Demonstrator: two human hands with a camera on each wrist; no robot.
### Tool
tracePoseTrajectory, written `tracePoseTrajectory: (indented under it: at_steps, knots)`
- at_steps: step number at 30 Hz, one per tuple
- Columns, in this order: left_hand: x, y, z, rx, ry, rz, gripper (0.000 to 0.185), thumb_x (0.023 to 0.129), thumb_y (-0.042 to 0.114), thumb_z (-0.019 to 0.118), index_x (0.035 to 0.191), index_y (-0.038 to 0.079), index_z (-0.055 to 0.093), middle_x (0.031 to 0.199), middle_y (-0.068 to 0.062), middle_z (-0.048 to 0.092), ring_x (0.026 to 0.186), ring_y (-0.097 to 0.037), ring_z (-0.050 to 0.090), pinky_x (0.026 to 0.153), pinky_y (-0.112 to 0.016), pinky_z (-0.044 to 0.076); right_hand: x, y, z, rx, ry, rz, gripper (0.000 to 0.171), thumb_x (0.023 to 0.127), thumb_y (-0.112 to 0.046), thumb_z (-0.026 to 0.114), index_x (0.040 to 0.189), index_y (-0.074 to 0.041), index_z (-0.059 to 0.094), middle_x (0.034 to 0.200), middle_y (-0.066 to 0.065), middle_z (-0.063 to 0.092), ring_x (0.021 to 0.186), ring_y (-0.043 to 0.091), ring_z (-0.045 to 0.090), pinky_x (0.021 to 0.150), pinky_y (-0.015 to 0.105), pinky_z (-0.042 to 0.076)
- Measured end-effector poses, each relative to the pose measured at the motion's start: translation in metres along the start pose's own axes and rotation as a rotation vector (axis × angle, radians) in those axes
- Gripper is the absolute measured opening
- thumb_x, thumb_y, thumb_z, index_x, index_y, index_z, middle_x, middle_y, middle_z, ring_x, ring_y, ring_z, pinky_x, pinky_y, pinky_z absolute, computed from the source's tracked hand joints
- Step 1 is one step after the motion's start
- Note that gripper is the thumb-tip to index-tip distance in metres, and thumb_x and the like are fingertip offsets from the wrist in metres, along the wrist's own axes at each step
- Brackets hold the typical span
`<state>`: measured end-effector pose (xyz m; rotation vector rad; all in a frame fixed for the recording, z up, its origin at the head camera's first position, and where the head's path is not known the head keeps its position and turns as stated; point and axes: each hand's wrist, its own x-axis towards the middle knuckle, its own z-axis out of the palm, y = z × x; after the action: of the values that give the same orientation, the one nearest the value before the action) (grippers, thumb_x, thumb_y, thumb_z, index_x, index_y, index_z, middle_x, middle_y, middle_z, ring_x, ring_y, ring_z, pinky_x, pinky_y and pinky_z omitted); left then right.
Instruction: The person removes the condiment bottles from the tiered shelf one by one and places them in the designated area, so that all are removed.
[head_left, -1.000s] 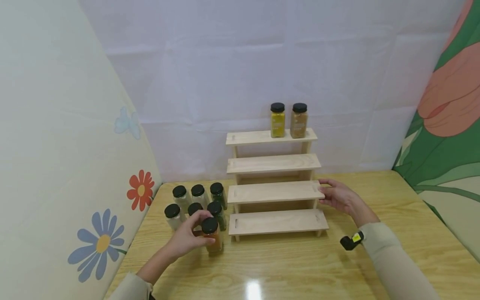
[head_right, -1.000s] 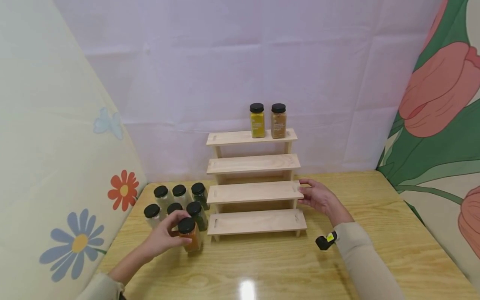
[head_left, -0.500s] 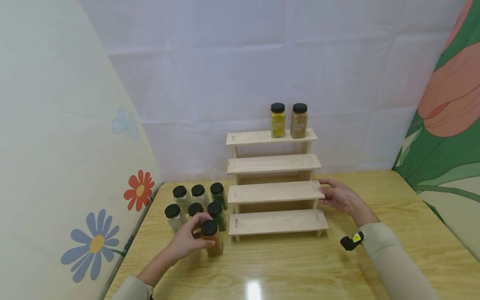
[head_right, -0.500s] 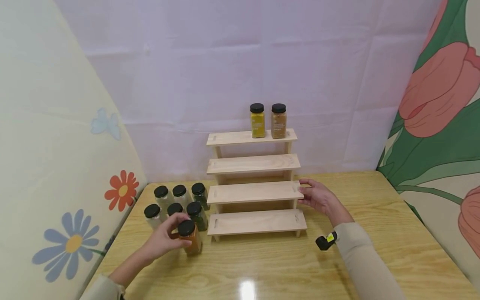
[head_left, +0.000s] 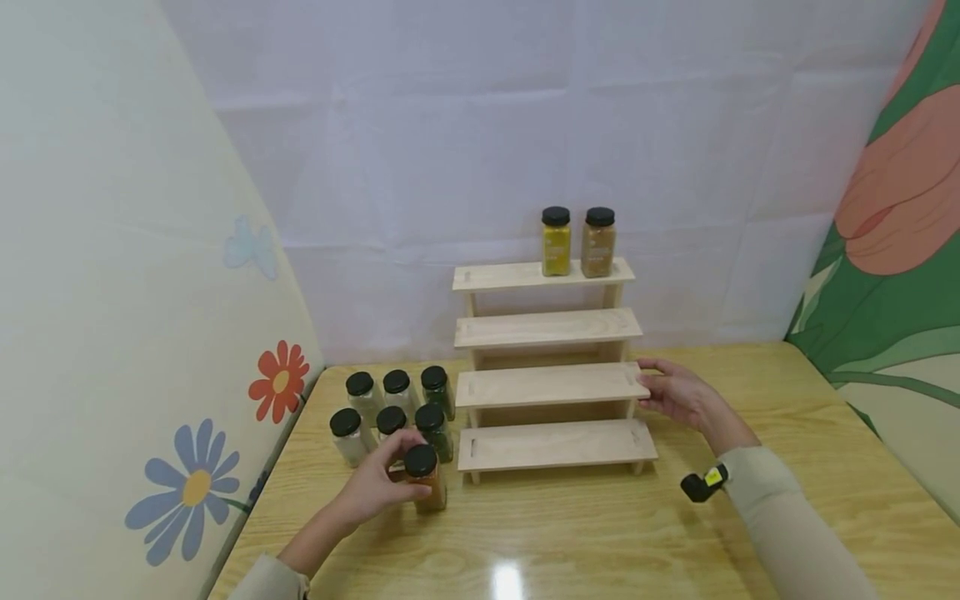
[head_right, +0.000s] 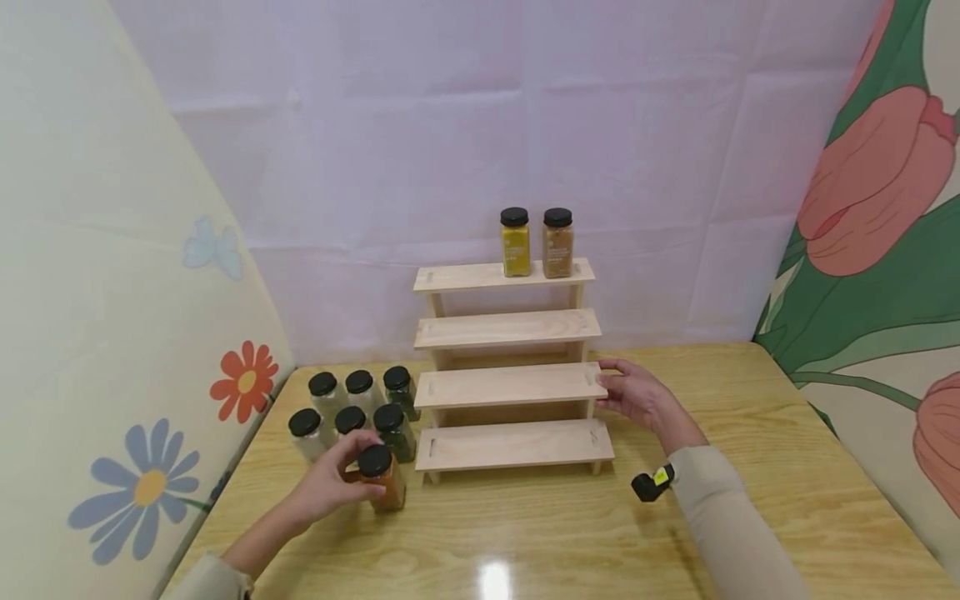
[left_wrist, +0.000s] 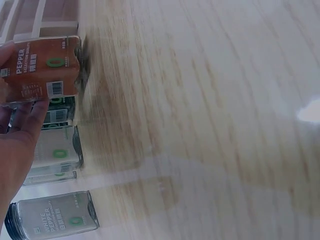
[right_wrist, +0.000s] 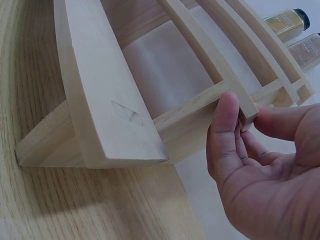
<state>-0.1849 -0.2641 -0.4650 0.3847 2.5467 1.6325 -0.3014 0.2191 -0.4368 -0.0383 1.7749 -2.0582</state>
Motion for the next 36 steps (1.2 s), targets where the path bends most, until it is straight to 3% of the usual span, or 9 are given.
tracePoseTrajectory:
  at_steps: [12,20,28,36]
  knots:
    - [-0.0009,0.0008,0.0009,0.010,-0.025,0.008,0.060,0.075,0.006,0.089,0.123,0.006,0.054,0.120,-0.015,0.058,0.112,-0.029,0.056,0.087,-0.034,0.052,-0.0023,-0.0011,0.0011,-0.014,-0.006,-0.004,0.062,0.105,-0.006,0.052,0.156,0.003,0.017,0.103,0.001,0.063,0.084,0.010,0.064,0.073,0.025,0.057]
    - [0.0001,-0.0026,-0.0001,0.053,-0.087,0.080,0.057,0.077,0.008,0.088,0.121,0.007,0.052,0.119,-0.015,0.056,0.108,-0.027,0.056,0.086,-0.032,0.052,-0.0023,-0.0009,0.0013,-0.005,-0.003,-0.001,0.062,0.105,-0.006,0.051,0.156,0.003,0.018,0.102,0.001,0.063,0.084,0.010,0.064,0.073,0.024,0.057]
    - [0.0023,-0.0060,-0.0019,0.085,-0.108,0.115,0.057,0.077,0.010,0.088,0.120,0.007,0.051,0.116,-0.013,0.055,0.106,-0.022,0.057,0.086,-0.033,0.052,-0.0006,0.0004,0.0010,-0.005,0.003,0.000,0.062,0.105,-0.005,0.051,0.156,0.003,0.018,0.101,0.001,0.064,0.083,0.011,0.064,0.072,0.024,0.057]
    - [0.0053,0.0006,-0.0053,0.160,-0.104,0.136,0.057,0.079,0.017,0.088,0.121,0.010,0.050,0.117,-0.008,0.057,0.108,-0.022,0.057,0.092,-0.043,0.050,0.0012,0.0026,-0.0009,0.002,0.001,-0.012,0.060,0.105,-0.005,0.050,0.156,0.003,0.019,0.100,0.001,0.064,0.083,0.011,0.065,0.072,0.024,0.057]
